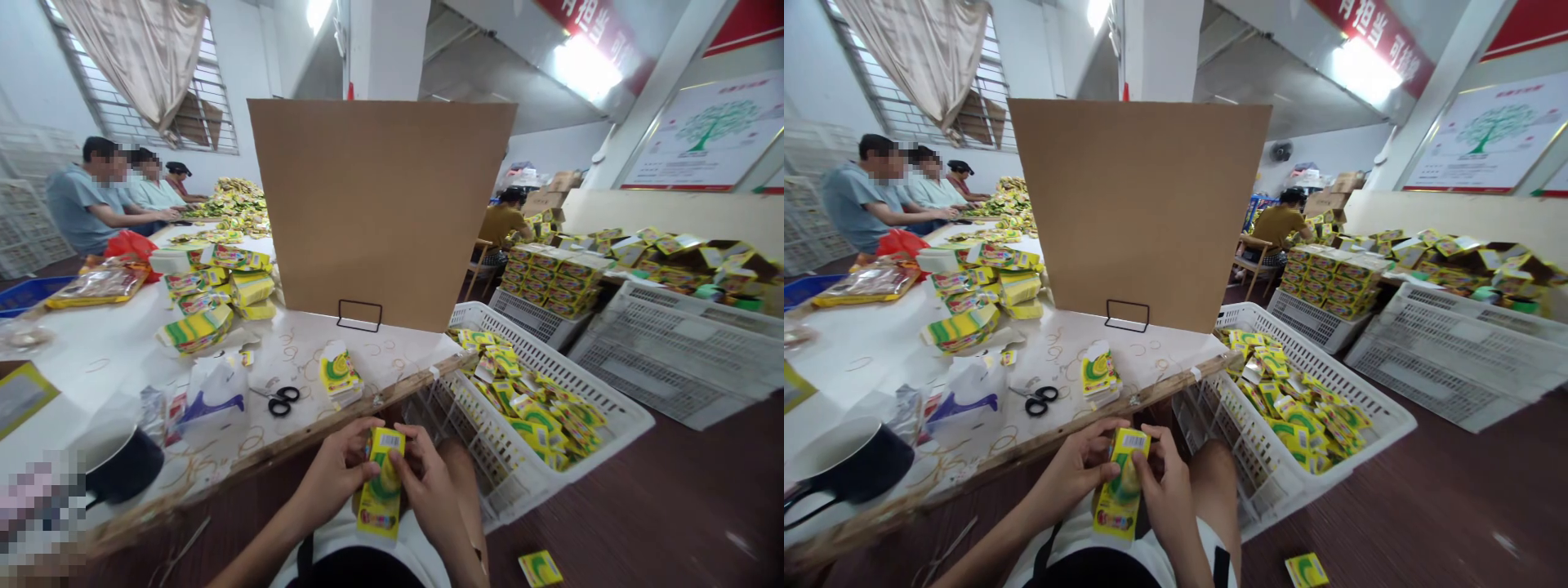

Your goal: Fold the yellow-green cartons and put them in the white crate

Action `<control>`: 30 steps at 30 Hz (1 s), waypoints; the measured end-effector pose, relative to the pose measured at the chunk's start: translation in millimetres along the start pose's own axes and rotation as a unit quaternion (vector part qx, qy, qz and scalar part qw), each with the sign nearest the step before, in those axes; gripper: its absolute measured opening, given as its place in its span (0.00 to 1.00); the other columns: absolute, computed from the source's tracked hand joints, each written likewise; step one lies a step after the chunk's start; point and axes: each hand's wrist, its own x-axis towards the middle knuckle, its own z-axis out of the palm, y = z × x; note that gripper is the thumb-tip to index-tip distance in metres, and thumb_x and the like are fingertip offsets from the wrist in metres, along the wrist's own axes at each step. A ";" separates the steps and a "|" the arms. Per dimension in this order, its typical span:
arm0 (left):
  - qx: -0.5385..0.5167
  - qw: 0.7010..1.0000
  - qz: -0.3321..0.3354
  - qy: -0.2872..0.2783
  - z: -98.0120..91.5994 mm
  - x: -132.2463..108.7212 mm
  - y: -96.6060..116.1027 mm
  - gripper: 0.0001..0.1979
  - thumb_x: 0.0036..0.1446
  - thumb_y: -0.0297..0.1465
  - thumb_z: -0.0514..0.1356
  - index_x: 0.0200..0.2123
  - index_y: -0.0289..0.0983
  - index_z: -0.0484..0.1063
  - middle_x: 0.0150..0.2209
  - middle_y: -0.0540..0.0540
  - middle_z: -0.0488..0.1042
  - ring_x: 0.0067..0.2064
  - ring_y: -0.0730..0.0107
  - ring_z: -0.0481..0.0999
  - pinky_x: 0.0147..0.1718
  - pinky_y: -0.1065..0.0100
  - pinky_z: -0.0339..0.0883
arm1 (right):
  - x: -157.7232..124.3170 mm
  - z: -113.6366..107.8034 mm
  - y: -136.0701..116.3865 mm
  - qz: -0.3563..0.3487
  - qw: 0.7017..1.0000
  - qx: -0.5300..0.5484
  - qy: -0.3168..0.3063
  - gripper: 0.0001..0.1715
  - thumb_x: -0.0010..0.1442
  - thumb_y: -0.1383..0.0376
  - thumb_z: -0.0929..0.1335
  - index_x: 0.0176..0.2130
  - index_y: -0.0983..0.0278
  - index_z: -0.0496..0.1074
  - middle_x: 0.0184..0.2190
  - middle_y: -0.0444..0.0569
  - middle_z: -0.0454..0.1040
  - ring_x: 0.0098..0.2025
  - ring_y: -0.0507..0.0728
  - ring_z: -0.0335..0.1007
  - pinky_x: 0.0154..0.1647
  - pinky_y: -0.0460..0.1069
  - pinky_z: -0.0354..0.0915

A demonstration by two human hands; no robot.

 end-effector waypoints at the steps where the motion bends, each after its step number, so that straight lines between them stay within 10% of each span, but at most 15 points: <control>1: 0.013 1.000 0.003 0.000 -0.1 2.2 -2.2 0.29 0.49 0.29 0.63 0.56 0.34 0.62 0.38 0.40 0.79 0.40 0.56 0.78 0.37 0.61 0.70 | 0.8 -1.0 2.2 0.019 0.999 0.025 0.008 0.21 0.52 0.56 0.71 0.44 0.62 0.69 0.30 0.47 0.77 0.29 0.56 0.73 0.30 0.49 0.70; 5: 0.183 0.978 0.074 0.074 -14.3 21.2 -13.3 0.28 0.53 0.28 0.59 0.58 0.39 0.59 0.54 0.39 0.71 0.55 0.57 0.69 0.55 0.55 0.61 | 8.9 -22.0 7.4 -0.003 0.954 0.127 0.270 0.23 0.48 0.57 0.73 0.41 0.60 0.64 0.26 0.42 0.75 0.23 0.53 0.73 0.25 0.48 0.70; 8: 0.344 0.919 0.085 0.173 -38.7 44.7 -22.4 0.27 0.54 0.28 0.57 0.58 0.39 0.58 0.60 0.40 0.63 0.63 0.56 0.57 0.61 0.53 0.50 | 16.6 -41.0 9.3 -0.093 0.893 0.193 0.397 0.25 0.48 0.60 0.73 0.44 0.57 0.61 0.40 0.45 0.75 0.42 0.55 0.75 0.45 0.52 0.70; 11: 0.378 0.904 0.071 0.188 -62.5 65.7 -31.0 0.27 0.53 0.29 0.57 0.57 0.35 0.60 0.60 0.37 0.63 0.64 0.52 0.54 0.62 0.50 0.45 | 18.8 -42.1 15.4 -0.054 0.913 0.210 0.346 0.24 0.48 0.60 0.73 0.43 0.60 0.64 0.44 0.49 0.75 0.48 0.57 0.72 0.51 0.55 0.67; 23: 0.450 0.883 0.021 0.128 -96.1 79.4 -12.0 0.10 0.51 0.32 0.59 0.36 0.38 0.78 0.40 0.43 0.81 0.43 0.56 0.78 0.44 0.65 0.66 | 10.6 -16.0 22.6 0.067 0.944 0.221 0.235 0.20 0.41 0.57 0.77 0.32 0.65 0.74 0.24 0.45 0.77 0.24 0.52 0.71 0.25 0.46 0.67; 30: 0.468 0.861 0.112 0.166 -51.0 41.9 3.3 0.16 0.60 0.29 0.48 0.39 0.37 0.77 0.42 0.40 0.79 0.45 0.58 0.76 0.47 0.60 0.65 | 4.2 4.4 15.5 0.091 0.963 0.214 0.138 0.21 0.49 0.51 0.72 0.34 0.65 0.77 0.26 0.49 0.79 0.25 0.54 0.72 0.26 0.47 0.67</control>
